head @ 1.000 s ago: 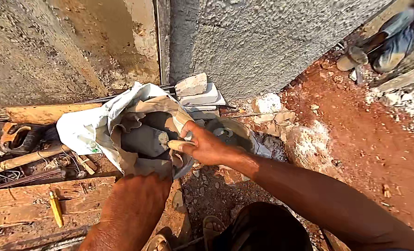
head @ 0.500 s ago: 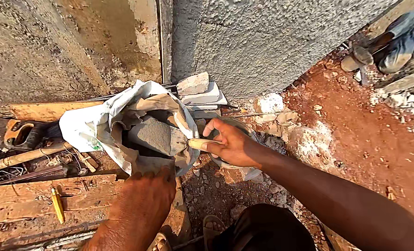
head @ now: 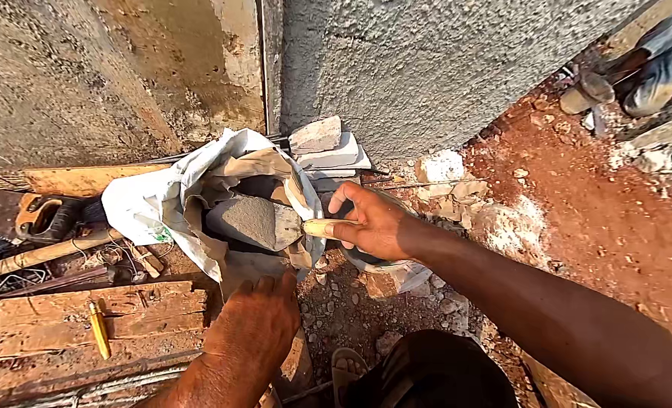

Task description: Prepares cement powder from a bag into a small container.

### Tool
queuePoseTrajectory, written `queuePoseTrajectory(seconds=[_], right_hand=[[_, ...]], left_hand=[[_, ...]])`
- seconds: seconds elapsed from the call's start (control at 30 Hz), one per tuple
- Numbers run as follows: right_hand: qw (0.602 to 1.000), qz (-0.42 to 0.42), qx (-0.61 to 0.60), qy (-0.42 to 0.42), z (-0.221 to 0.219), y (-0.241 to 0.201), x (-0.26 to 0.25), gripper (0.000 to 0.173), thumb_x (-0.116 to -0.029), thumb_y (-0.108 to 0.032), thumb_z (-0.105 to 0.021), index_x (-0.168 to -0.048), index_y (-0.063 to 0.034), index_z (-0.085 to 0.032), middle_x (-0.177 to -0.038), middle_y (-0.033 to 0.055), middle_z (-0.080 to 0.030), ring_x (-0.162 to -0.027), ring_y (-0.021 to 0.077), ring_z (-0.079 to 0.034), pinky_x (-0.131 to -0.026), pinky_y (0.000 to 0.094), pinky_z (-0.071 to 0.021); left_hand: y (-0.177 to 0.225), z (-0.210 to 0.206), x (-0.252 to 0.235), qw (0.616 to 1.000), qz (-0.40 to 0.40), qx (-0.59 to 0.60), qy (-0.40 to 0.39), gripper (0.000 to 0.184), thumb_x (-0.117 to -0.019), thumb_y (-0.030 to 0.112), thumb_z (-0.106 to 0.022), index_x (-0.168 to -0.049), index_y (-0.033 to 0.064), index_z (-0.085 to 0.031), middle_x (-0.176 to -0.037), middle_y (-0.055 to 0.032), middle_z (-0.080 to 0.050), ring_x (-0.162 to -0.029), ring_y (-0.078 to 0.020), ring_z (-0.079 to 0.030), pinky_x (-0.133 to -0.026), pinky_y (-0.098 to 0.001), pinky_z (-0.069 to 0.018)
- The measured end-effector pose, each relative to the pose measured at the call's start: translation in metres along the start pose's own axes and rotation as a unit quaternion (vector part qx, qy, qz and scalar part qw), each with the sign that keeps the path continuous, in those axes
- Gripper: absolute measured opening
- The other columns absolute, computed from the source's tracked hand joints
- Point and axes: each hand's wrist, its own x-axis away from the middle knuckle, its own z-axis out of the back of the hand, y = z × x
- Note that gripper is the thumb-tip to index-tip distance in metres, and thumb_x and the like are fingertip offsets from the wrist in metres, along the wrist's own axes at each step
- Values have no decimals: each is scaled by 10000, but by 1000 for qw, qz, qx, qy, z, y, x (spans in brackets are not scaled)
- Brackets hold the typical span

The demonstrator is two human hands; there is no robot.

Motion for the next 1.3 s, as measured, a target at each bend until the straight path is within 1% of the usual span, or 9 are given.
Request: queuePoseTrajectory(seconds=[0.13,0.23,0.33,0.53,0.87,1.0,1.1,1.2,1.3], right_hand=[[1000,-6,-2,3,0,-3,5,363,-999,-291,-704,-1226,-99,-497,-728,64,-648,-577,146,-628,-559,297,-545],[1000,0,-10,14,-2,0,10,357,-1000,-292,-703,-1228,-94,-514,-739,70,-642,-587,155,-621,-559,310,-539],[999,5,-29,19,-6,5,14,337,-1005,-277,-693,-1228,-103,-510,-771,67,-659,-612,154,-634,-585,320,-554],[997,39,-37,63,-21,20,29,292,-1003,-273,-693,-1187,-117,-528,-690,79,-636,-519,178,-592,-470,309,-499],[998,18,-20,64,-16,21,49,292,-1001,-249,-698,-1180,-121,-507,-710,51,-651,-574,150,-631,-530,308,-538],[998,16,-18,61,-13,23,54,292,-998,-248,-701,-1171,-123,-501,-711,39,-660,-587,142,-641,-536,301,-538],[998,26,-18,63,-12,25,55,308,-987,-266,-717,-1162,-129,-503,-734,32,-667,-595,138,-642,-538,302,-543],[996,43,-32,68,-13,29,55,310,-981,-258,-724,-1155,-126,-504,-708,37,-654,-568,143,-626,-513,299,-529],[996,44,-27,70,-14,27,56,320,-981,-257,-726,-1160,-115,-503,-705,45,-644,-573,149,-626,-523,308,-533]], left_hand=[[4,-2,-1,1000,11,-7,8,237,-974,-15,-532,-1108,13,-725,-1357,-129,-626,-956,-296,-699,-697,-397,-565],[3,-1,-2,1000,17,-5,9,202,-987,62,-575,-1105,-16,-719,-1537,-160,-477,-972,-316,-692,-700,-407,-572],[5,-1,-3,1000,5,10,11,216,-990,65,-565,-1113,14,-736,-1615,-40,-426,-971,-285,-702,-726,-409,-566],[13,-5,-8,999,-28,0,-39,309,-1007,-26,-457,-1187,21,-704,-1639,5,-387,-1010,-252,-688,-765,-408,-545],[26,-1,-9,996,11,13,-92,403,-1020,-53,-423,-1385,4,-583,-1659,-47,-338,-1021,-298,-681,-749,-416,-552],[28,0,-7,995,15,1,-103,359,-1028,-39,-422,-1332,-7,-611,-1681,-39,-291,-1019,-286,-678,-731,-398,-548],[32,-2,-6,995,33,-2,-95,405,-1029,-38,-409,-1401,7,-565,-1663,-45,-331,-996,-287,-692,-720,-394,-552],[36,-2,-6,994,45,-7,-95,373,-1024,-42,-422,-1348,-1,-602,-1673,-43,-314,-971,-283,-693,-692,-390,-546],[39,-2,-6,994,70,5,-88,498,-1040,-22,-397,-1532,43,-433,-1550,-127,-476,-906,-297,-707,-673,-383,-549]])
